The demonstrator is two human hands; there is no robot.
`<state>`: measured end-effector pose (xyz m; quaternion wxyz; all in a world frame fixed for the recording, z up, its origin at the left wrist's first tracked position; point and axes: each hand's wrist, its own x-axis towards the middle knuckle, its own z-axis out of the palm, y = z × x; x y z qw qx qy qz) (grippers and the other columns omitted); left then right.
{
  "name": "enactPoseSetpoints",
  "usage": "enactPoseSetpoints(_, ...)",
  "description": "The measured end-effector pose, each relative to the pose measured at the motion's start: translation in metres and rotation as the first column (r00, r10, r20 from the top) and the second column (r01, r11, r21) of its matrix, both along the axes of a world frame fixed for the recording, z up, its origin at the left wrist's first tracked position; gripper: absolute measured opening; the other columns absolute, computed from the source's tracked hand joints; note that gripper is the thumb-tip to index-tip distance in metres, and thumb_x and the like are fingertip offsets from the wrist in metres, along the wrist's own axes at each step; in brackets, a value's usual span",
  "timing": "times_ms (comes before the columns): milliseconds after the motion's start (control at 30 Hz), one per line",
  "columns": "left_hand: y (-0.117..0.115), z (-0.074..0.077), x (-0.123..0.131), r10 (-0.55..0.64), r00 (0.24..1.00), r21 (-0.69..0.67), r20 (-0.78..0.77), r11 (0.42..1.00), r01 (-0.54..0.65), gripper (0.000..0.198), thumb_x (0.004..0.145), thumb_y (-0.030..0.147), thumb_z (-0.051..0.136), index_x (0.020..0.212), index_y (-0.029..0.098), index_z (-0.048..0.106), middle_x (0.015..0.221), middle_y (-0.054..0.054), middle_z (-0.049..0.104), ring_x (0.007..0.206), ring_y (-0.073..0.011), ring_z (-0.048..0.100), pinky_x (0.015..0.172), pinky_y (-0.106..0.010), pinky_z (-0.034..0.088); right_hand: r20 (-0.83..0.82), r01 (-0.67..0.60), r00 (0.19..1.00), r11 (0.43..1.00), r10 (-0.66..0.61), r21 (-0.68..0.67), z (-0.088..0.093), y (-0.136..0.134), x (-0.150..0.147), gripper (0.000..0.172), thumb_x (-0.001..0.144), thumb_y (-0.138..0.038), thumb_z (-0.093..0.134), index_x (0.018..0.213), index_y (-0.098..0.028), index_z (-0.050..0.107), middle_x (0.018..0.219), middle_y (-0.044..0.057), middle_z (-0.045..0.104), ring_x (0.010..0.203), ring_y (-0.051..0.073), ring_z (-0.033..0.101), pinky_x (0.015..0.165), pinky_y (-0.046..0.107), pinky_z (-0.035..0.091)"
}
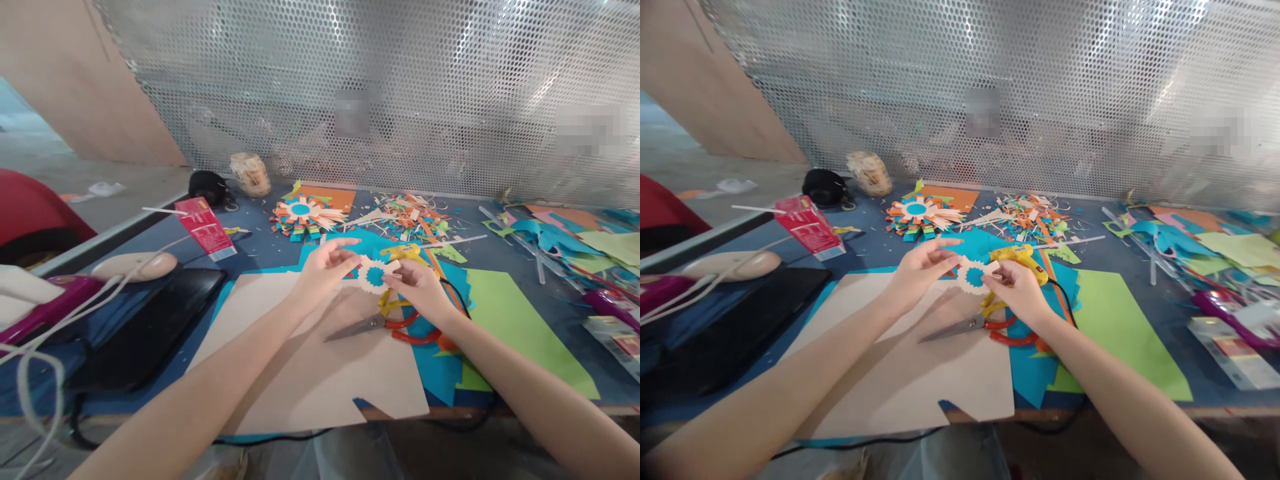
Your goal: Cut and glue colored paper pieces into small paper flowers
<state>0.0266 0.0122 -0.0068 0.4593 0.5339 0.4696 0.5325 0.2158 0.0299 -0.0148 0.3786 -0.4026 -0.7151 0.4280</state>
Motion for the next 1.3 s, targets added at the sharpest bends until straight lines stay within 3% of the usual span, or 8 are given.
enactPoseSetpoints(333, 0.000, 0.002, 0.001, 0.009, 1.000, 0.046, -0.020, 0.999, -0.008, 0.036, 0.071, 0.033, 0.065, 0.102, 0.017, 0.056, 0.074, -0.002, 0.065, 0.073, -0.0153, 0.063, 0.064, -0.026, 0.050, 0.027, -0.009, 1.000, 1.000, 0.008, 0.029, 0.001, -0.002, -0.001, 0.023, 0.073, -0.040, 0.058, 0.067, -0.019, 0.049, 0.066, 0.000, 0.058, 0.064, 0.015, 0.058, 0.057, 0.027, 0.047)
enactPoseSetpoints(467, 0.001, 0.005, -0.005, 0.038, 0.980, 0.109, -0.195, 0.994, -0.017, 0.032, 0.079, 0.036, 0.055, 0.105, 0.017, 0.053, 0.080, -0.004, 0.066, 0.078, -0.0171, 0.063, 0.067, -0.028, 0.048, 0.010, 0.029, 1.000, 0.998, -0.029, 0.055, 0.002, 0.002, 0.002, 0.025, 0.072, -0.042, 0.058, 0.069, -0.021, 0.045, 0.064, -0.001, 0.056, 0.063, 0.015, 0.058, 0.057, 0.027, 0.047)
enactPoseSetpoints(533, 0.000, 0.011, -0.014, -0.008, 0.905, 0.115, -0.426, 0.991, 0.063, 0.032, 0.076, 0.036, 0.057, 0.103, 0.020, 0.055, 0.083, -0.004, 0.066, 0.080, -0.0182, 0.062, 0.068, -0.028, 0.046, 0.011, 0.076, 0.997, 0.994, -0.078, 0.082, 0.001, 0.005, 0.004, 0.025, 0.072, -0.042, 0.059, 0.072, -0.021, 0.044, 0.064, -0.002, 0.055, 0.062, 0.015, 0.057, 0.056, 0.026, 0.045)
enactPoseSetpoints(633, -0.001, 0.019, -0.031, -0.167, 0.705, 0.019, -0.689, 0.968, 0.249, 0.037, 0.069, 0.042, 0.065, 0.101, 0.024, 0.058, 0.091, -0.004, 0.067, 0.083, -0.0203, 0.061, 0.068, -0.028, 0.045, 0.029, 0.128, 0.991, 0.984, -0.133, 0.123, -0.001, 0.010, 0.007, 0.025, 0.072, -0.041, 0.059, 0.076, -0.021, 0.045, 0.065, -0.001, 0.056, 0.061, 0.014, 0.056, 0.054, 0.025, 0.042)
enactPoseSetpoints(733, 0.001, 0.022, -0.047, -0.207, 0.609, -0.030, -0.766, 0.957, 0.287, 0.038, 0.068, 0.042, 0.065, 0.101, 0.024, 0.060, 0.096, -0.004, 0.066, 0.086, -0.0203, 0.061, 0.070, -0.026, 0.044, 0.055, 0.142, 0.987, 0.978, -0.152, 0.152, -0.003, 0.013, 0.008, 0.023, 0.072, -0.039, 0.060, 0.077, -0.020, 0.046, 0.064, -0.001, 0.057, 0.060, 0.015, 0.056, 0.053, 0.025, 0.041)
enactPoseSetpoints(867, 0.009, 0.015, -0.058, -0.240, 0.532, -0.107, -0.812, 0.957, 0.270, 0.038, 0.066, 0.043, 0.065, 0.098, 0.022, 0.062, 0.089, -0.005, 0.066, 0.075, -0.0195, 0.062, 0.063, -0.024, 0.044, 0.081, 0.128, 0.986, 0.977, -0.143, 0.169, -0.003, 0.012, 0.007, 0.020, 0.073, -0.037, 0.058, 0.076, -0.020, 0.047, 0.063, -0.001, 0.058, 0.059, 0.015, 0.058, 0.054, 0.026, 0.044)
enactPoseSetpoints(1100, 0.022, 0.001, -0.067, -0.200, 0.550, -0.075, -0.811, 0.967, 0.242, 0.023, 0.070, 0.029, 0.054, 0.090, 0.022, 0.063, 0.080, -0.005, 0.069, 0.074, -0.0204, 0.063, 0.067, -0.027, 0.044, 0.145, 0.090, 0.983, 0.980, -0.116, 0.176, -0.007, 0.012, 0.004, 0.024, 0.072, -0.031, 0.061, 0.092, -0.018, 0.055, 0.076, 0.003, 0.066, 0.076, 0.019, 0.065, 0.072, 0.032, 0.049)
enactPoseSetpoints(1300, 0.026, 0.003, -0.075, -0.128, 0.571, -0.046, -0.811, 0.987, 0.155, 0.029, 0.074, 0.034, 0.049, 0.096, 0.018, 0.061, 0.090, -0.009, 0.067, 0.085, -0.0228, 0.062, 0.075, -0.031, 0.044, 0.192, 0.063, 0.976, 0.977, -0.103, 0.204, -0.007, 0.014, 0.005, 0.027, 0.077, -0.026, 0.057, 0.103, -0.018, 0.057, 0.085, 0.004, 0.068, 0.080, 0.018, 0.066, 0.074, 0.031, 0.051)
